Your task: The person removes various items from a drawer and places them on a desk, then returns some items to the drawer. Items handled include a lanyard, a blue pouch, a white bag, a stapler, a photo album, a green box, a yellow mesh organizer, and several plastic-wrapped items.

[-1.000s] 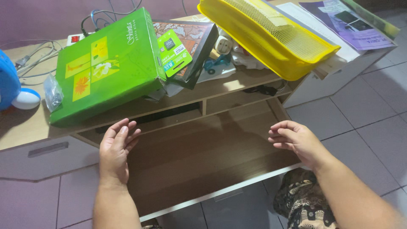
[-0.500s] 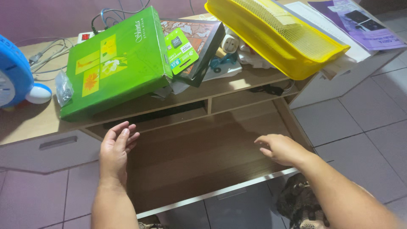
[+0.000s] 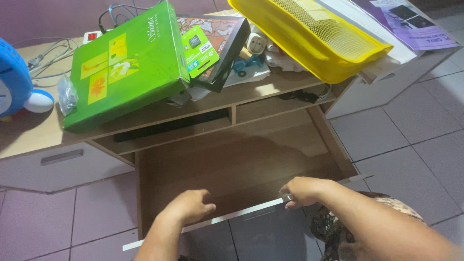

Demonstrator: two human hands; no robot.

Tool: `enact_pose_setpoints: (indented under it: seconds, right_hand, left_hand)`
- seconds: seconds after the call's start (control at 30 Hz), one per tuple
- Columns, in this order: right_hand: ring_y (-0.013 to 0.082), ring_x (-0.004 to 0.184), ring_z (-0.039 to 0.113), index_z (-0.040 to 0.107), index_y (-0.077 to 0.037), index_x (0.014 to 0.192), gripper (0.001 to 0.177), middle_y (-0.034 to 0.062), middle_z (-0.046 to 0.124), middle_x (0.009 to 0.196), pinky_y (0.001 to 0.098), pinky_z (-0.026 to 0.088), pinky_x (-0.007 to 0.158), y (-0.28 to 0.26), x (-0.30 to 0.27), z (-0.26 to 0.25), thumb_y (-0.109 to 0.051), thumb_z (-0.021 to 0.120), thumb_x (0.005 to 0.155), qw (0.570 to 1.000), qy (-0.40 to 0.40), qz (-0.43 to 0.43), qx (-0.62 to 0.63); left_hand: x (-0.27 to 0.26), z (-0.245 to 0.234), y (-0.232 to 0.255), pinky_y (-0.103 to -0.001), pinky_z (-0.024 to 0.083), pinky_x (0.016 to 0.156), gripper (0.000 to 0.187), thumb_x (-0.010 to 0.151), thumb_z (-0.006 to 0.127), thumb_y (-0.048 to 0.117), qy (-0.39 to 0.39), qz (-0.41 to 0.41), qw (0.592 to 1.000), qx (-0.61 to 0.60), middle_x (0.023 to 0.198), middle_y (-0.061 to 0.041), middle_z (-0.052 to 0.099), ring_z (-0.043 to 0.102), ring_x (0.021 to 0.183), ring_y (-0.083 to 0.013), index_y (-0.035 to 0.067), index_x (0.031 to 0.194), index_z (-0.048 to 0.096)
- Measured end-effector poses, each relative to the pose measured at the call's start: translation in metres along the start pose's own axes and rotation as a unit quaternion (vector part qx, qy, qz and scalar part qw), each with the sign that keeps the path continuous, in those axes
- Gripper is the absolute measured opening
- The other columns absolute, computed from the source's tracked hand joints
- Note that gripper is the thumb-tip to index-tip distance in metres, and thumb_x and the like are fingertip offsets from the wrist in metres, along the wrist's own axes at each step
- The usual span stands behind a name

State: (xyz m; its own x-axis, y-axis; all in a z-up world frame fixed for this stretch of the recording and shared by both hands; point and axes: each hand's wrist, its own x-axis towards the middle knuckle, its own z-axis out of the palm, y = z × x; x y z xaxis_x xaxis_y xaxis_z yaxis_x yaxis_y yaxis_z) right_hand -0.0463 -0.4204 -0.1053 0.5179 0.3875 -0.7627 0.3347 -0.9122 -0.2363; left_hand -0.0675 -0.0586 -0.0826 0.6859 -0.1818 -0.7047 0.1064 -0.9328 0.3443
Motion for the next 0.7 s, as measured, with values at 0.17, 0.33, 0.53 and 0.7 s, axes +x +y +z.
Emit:
enact_pose_setpoints:
  seconds: [0.17, 0.33, 0.53, 0.7]
  right_hand:
    - [0.0323, 0.107, 0.069, 0.07, -0.011, 0.121, 0.044, 0.0106, 0.074, 0.111, 0.0419, 0.054, 0.094, 0.012, 0.008, 0.012, -0.039, 0.075, 0.087, 0.999, 0.008, -0.032, -0.028]
    - [0.0294, 0.11, 0.069, 0.069, -0.016, 0.124, 0.042, 0.0093, 0.075, 0.112, 0.0409, 0.054, 0.096, 0.015, 0.008, 0.012, -0.036, 0.073, 0.087, 0.999, -0.014, -0.018, -0.033]
    - [0.0264, 0.117, 0.066, 0.07, -0.02, 0.126, 0.038, 0.007, 0.072, 0.123, 0.0389, 0.051, 0.103, 0.016, 0.012, 0.005, -0.031, 0.07, 0.09, 0.999, -0.037, 0.0, -0.02]
    - [0.0217, 0.122, 0.066, 0.064, -0.022, 0.132, 0.039, 0.0033, 0.069, 0.132, 0.0361, 0.047, 0.107, 0.047, 0.035, 0.001, -0.029, 0.068, 0.094, 0.995, 0.045, 0.021, 0.089]
  left_hand:
    - [0.023, 0.044, 0.001, -0.042, 0.049, 0.107, 0.055, 0.09, 0.07, 0.046, -0.124, 0.027, 0.985, 0.113, 0.131, -0.014, 0.067, 0.061, 0.127, -0.0331, 0.01, 0.131, 0.067]
    - [0.022, 0.052, 0.001, -0.041, 0.049, 0.107, 0.048, 0.09, 0.067, 0.042, -0.139, -0.002, 0.985, 0.106, 0.131, -0.012, 0.068, 0.062, 0.126, -0.0311, 0.012, 0.127, 0.071]
    - [0.01, 0.039, -0.002, -0.038, 0.049, 0.109, 0.048, 0.091, 0.064, 0.039, -0.093, -0.013, 0.995, 0.03, 0.133, -0.01, 0.068, 0.062, 0.127, -0.0287, 0.016, 0.133, 0.067]
    - [-0.021, -0.002, -0.041, -0.04, 0.05, 0.107, 0.05, 0.093, 0.06, 0.045, 0.118, -0.037, 0.992, -0.033, 0.129, -0.013, 0.07, 0.066, 0.124, -0.0309, 0.016, 0.133, 0.067]
